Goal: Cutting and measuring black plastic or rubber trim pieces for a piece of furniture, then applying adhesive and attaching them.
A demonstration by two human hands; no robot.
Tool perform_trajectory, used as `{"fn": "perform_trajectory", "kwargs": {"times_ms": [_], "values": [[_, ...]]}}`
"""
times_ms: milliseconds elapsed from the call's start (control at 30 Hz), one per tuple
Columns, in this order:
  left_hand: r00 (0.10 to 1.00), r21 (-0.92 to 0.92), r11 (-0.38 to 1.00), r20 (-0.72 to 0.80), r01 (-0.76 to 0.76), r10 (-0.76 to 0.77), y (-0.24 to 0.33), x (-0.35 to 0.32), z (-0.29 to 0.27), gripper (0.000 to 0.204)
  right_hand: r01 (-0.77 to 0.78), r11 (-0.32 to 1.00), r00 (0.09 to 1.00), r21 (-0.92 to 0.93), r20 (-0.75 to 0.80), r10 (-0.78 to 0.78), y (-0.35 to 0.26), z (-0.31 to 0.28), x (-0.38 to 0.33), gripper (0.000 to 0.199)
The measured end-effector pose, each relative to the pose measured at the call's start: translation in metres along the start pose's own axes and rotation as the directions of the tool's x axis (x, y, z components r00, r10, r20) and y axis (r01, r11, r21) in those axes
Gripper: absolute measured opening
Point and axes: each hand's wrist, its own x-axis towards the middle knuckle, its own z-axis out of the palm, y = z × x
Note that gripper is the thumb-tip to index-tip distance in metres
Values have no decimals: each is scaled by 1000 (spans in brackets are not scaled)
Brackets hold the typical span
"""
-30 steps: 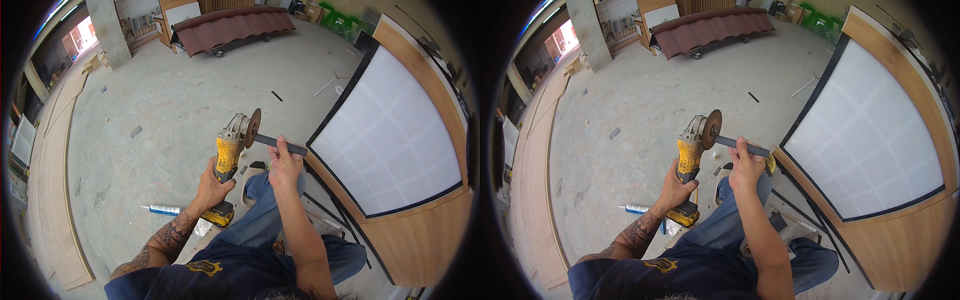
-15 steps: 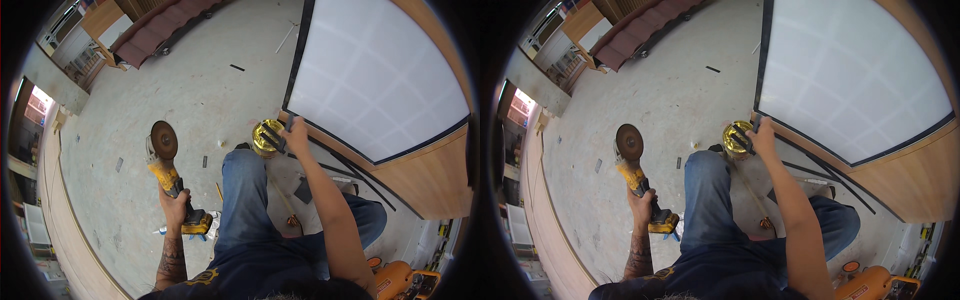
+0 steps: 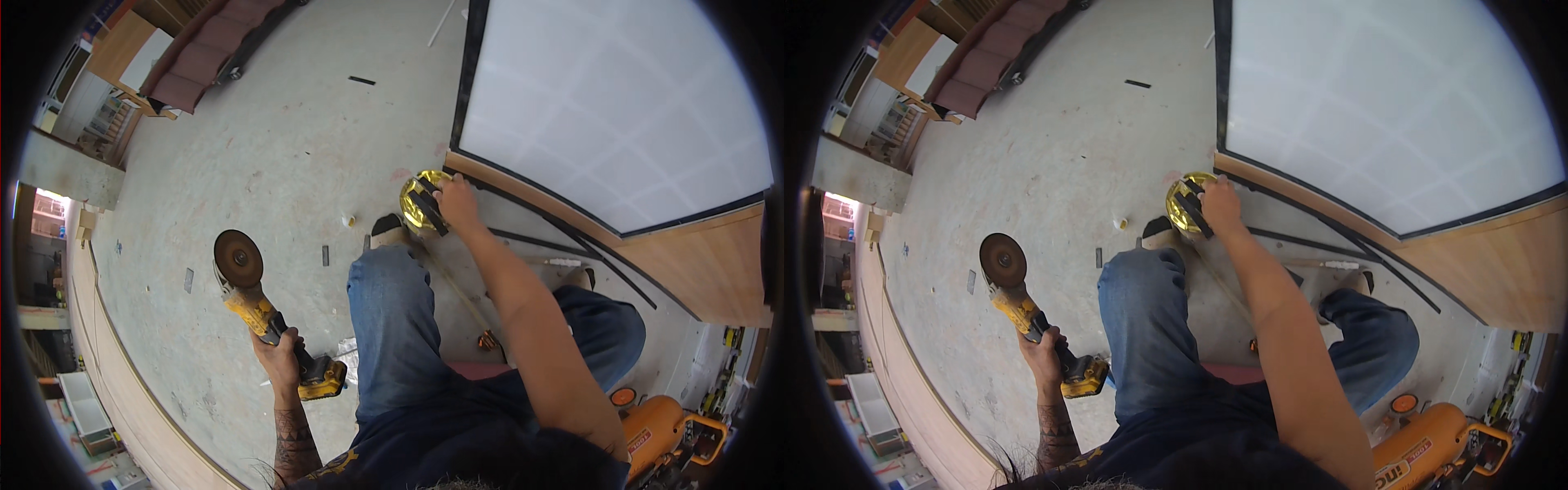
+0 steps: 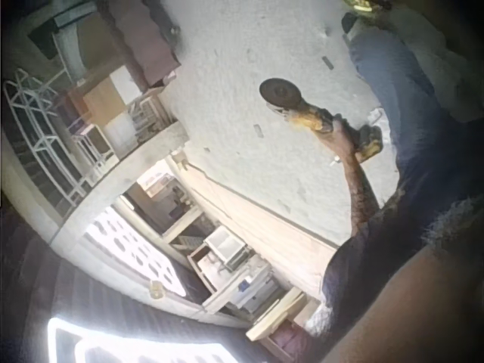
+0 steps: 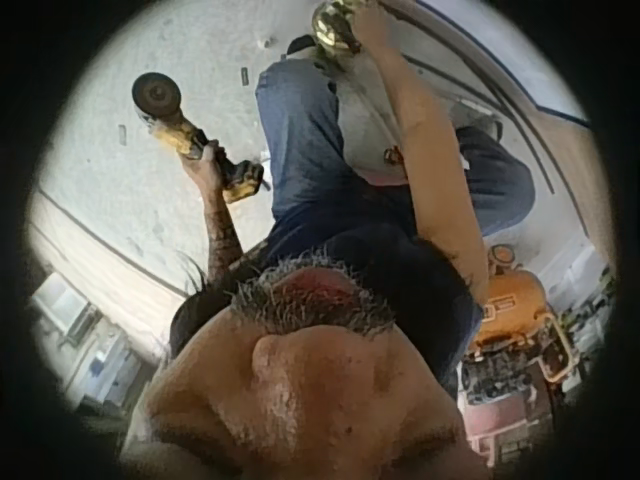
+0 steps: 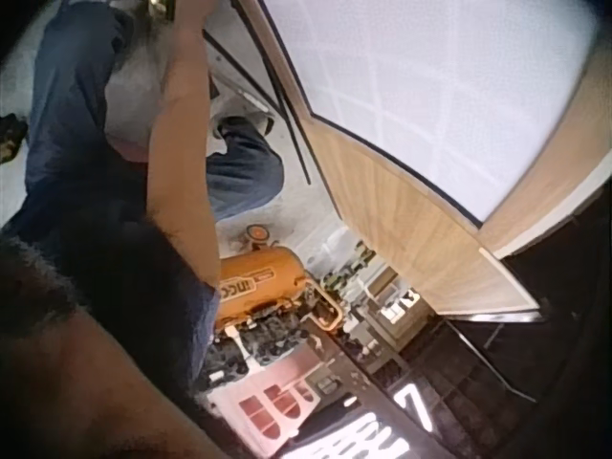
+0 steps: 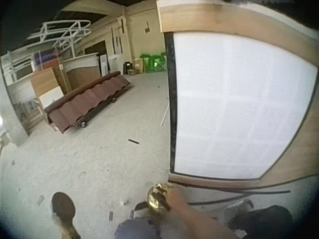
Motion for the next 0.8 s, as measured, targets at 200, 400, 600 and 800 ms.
{"fn": "perform_trajectory", "kwargs": {"times_ms": [200, 400, 600, 800], "values": [[1000, -11, 1000, 10, -12, 12, 3, 3, 11, 42, 50, 999, 980, -7, 192, -48, 32, -15, 4, 23], [997, -24, 998, 52, -51, 53, 9, -1, 13, 43, -60, 970, 990, 234, 137, 28, 28, -43, -4, 22], [973, 34, 979, 121, -203, 198, 25, -9, 14, 49, 222, 847, 946, 483, 105, -308, -52, -139, -19, 20], [909, 109, 911, 188, -397, 373, 52, -26, 17, 69, 496, 742, 835, 451, -13, -550, -155, -220, -55, 16]]}}
